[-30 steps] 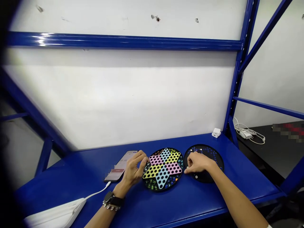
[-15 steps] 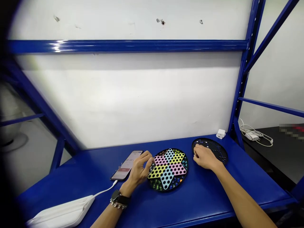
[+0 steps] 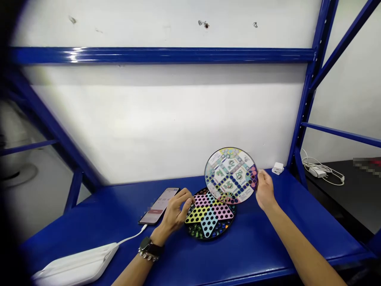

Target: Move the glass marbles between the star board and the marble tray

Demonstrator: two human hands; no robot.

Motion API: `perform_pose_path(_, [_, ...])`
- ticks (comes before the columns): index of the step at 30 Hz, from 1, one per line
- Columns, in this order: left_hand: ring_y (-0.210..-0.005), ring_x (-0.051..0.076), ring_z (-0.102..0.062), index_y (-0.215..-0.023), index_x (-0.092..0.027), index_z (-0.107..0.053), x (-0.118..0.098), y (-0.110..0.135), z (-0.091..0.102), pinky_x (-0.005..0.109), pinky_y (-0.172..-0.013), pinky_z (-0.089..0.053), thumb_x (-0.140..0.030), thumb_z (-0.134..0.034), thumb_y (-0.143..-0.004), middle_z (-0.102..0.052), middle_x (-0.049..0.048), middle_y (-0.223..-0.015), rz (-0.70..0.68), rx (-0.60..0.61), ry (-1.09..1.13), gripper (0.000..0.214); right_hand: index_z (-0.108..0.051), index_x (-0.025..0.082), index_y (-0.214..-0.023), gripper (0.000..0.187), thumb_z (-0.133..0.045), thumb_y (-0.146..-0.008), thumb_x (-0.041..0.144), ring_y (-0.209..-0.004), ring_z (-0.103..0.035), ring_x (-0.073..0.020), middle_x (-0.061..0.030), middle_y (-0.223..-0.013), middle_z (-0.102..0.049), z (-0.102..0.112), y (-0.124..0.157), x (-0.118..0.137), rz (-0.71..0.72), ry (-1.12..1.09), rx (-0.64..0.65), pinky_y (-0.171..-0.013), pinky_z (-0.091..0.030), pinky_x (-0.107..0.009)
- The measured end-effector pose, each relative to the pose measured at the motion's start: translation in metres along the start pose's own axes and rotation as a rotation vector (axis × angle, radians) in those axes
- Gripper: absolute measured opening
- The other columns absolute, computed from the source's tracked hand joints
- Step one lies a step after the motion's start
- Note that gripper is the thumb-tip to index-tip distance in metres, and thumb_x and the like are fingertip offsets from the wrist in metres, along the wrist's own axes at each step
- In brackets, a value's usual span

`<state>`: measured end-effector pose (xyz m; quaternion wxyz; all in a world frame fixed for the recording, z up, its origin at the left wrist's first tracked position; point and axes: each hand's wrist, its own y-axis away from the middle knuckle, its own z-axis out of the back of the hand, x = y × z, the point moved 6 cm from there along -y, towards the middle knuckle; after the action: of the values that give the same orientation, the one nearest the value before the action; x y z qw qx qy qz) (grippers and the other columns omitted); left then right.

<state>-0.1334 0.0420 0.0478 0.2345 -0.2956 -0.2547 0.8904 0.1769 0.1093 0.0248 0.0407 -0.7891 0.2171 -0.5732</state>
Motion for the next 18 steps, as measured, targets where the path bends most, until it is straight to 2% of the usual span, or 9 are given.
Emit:
perform_pose_path(4, [-0.08,0.021,-0.057,-0.093,-0.019,-0.061,0.005,0.001,0.003,0.034,-0.073,-0.047,-0.043,-0.03,-0.096,-0.062,0.0065,-0.088,0.04,0.001,-0.001,0.04,-0.057,0.02,-0.075,0.029,-0.068,-0.074,0.047,-0.062,-0.061,-0.0188,-0.0007,-0.065,-0.064,-0.021,0.021,-0.046,-0.411,-0.082,0.074,-0.059,-0.052,-0.031])
perform_pose_path(6, [-0.085,0.022,-0.059,-0.096,-0.02,-0.061,0.012,0.001,-0.001,0.035,-0.077,-0.048,-0.048,-0.033,-0.095,-0.064,0.0066,-0.093,0.116,0.029,-0.036,0.039,-0.057,0.02,-0.074,0.027,-0.066,-0.076,0.045,-0.062,-0.061,-0.0183,-0.0011,-0.065,-0.065,-0.028,0.03,-0.062,-0.507,-0.077,0.088,-0.058,-0.052,-0.03])
perform_pose_path(8, [-0.091,0.022,-0.06,-0.099,-0.022,-0.061,0.017,0.001,-0.008,0.036,-0.081,-0.048,-0.048,-0.04,-0.093,-0.065,0.0056,-0.098,0.194,0.097,-0.104,0.034,-0.058,0.02,-0.075,0.024,-0.064,-0.079,0.043,-0.062,-0.061,-0.0163,-0.0015,-0.067,-0.065,-0.033,0.035,-0.073,-0.548,-0.021,0.135,-0.054,-0.049,-0.026])
perform_pose_path(11, [-0.099,0.025,-0.06,-0.103,-0.023,-0.062,0.021,0.001,-0.019,0.039,-0.087,-0.048,-0.045,-0.049,-0.089,-0.065,0.0053,-0.104,0.236,0.188,-0.203,0.029,-0.059,0.018,-0.077,0.024,-0.063,-0.081,0.042,-0.057,-0.057,-0.0118,-0.0013,-0.069,-0.064,-0.034,0.036,-0.084,-0.578,0.123,0.198,-0.045,-0.041,-0.02])
perform_pose_path(14, [-0.103,0.027,-0.06,-0.107,-0.022,-0.062,0.023,0.002,-0.023,0.04,-0.091,-0.048,-0.044,-0.05,-0.088,-0.065,0.0067,-0.109,0.255,0.19,-0.24,0.031,-0.059,0.017,-0.082,0.028,-0.065,-0.08,0.045,-0.055,-0.054,-0.0102,-0.001,-0.072,-0.062,-0.031,0.033,-0.085,-0.543,0.265,0.233,-0.04,-0.034,-0.018])
perform_pose_path(16, [-0.108,0.027,-0.059,-0.115,-0.021,-0.059,0.026,0.003,-0.022,0.041,-0.094,-0.047,-0.045,-0.052,-0.086,-0.063,0.0082,-0.116,0.272,0.177,-0.25,0.038,-0.06,0.016,-0.094,0.03,-0.067,-0.078,0.04,-0.053,-0.052,-0.0101,0.0006,-0.071,-0.06,-0.032,0.032,-0.082,-0.514,0.356,0.284,-0.039,-0.032,-0.019])
perform_pose_path(18, [-0.115,0.03,-0.057,-0.125,-0.018,-0.054,0.03,0.005,-0.023,0.043,-0.098,-0.045,-0.047,-0.055,-0.083,-0.06,0.011,-0.126,0.308,0.194,-0.262,0.051,-0.057,0.015,-0.112,0.041,-0.068,-0.075,0.03,-0.05,-0.049,-0.0093,0.0045,-0.067,-0.057,-0.035,0.033,-0.078,-0.494,0.426,0.332,-0.04,-0.032,-0.02])
